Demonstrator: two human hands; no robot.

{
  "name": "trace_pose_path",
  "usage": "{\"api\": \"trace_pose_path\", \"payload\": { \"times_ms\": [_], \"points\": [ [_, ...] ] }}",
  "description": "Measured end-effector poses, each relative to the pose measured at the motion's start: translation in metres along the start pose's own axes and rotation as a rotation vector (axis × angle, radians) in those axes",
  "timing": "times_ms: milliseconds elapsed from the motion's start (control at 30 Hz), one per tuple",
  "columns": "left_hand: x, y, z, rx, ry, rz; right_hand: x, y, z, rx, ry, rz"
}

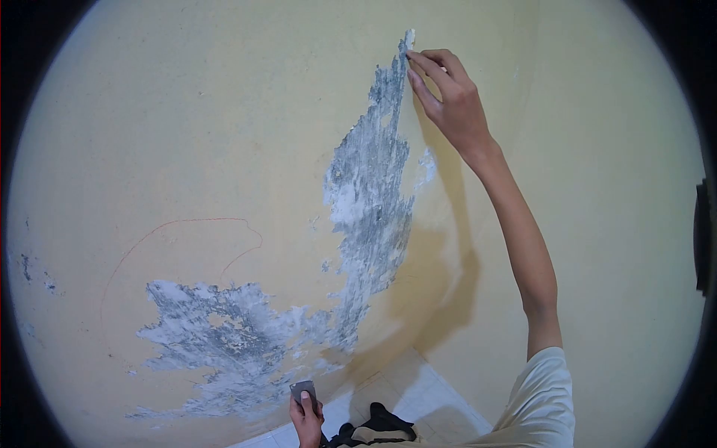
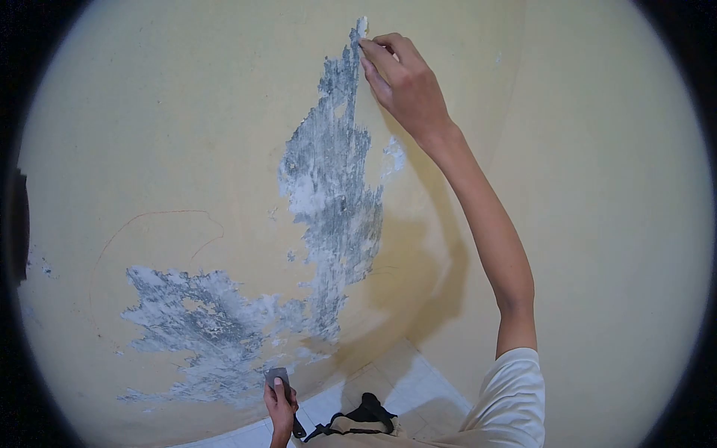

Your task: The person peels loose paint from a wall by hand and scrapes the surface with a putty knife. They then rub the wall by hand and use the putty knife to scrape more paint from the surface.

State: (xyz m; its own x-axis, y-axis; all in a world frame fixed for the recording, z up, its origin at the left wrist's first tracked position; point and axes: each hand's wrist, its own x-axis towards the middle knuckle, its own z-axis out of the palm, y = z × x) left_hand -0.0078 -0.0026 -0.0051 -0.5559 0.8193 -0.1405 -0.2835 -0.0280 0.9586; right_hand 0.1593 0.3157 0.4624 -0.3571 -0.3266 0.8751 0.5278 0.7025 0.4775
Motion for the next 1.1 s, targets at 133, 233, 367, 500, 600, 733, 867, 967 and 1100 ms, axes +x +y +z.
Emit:
{"api": "trace_pose_path", "payload": {
  "times_ms": [133,233,367,500,600,733,867,967,1100],
  "points": [
    [0.0,0.006,0.003,0.013,-0.006,0.026,-0.003,0.008,0.003,-0.123,0.025,-0.098],
    [0.001,0.016,0.009,0.016,0.008,0.001,0.001,0.016,-0.001,-0.214,0.014,-0.205],
    [0.005,0.013,0.012,0.003,-0.007,0.047,0.017,0.024,-0.004,-0.219,-0.016,-0.324],
    [0.005,0.01,0.014,0.004,-0.027,0.015,0.03,0.032,-0.006,-0.181,-0.112,-0.373],
    [0.006,0.008,0.015,0.028,-0.046,0.018,0.032,0.041,-0.007,-0.061,-0.212,-0.316],
    [0.007,0.014,0.017,0.003,-0.034,0.034,0.026,0.036,-0.007,0.115,-0.159,-0.206],
    [0.011,0.01,0.015,-0.004,-0.022,-0.008,0.012,0.021,-0.004,0.087,-0.091,-0.133],
    [0.012,0.007,0.015,0.013,-0.044,-0.01,0.004,0.012,0.001,0.086,-0.042,0.011],
    [0.01,0.011,0.021,-0.019,-0.061,-0.018,0.005,-0.002,-0.002,0.155,-0.007,0.184]
  ]
}}
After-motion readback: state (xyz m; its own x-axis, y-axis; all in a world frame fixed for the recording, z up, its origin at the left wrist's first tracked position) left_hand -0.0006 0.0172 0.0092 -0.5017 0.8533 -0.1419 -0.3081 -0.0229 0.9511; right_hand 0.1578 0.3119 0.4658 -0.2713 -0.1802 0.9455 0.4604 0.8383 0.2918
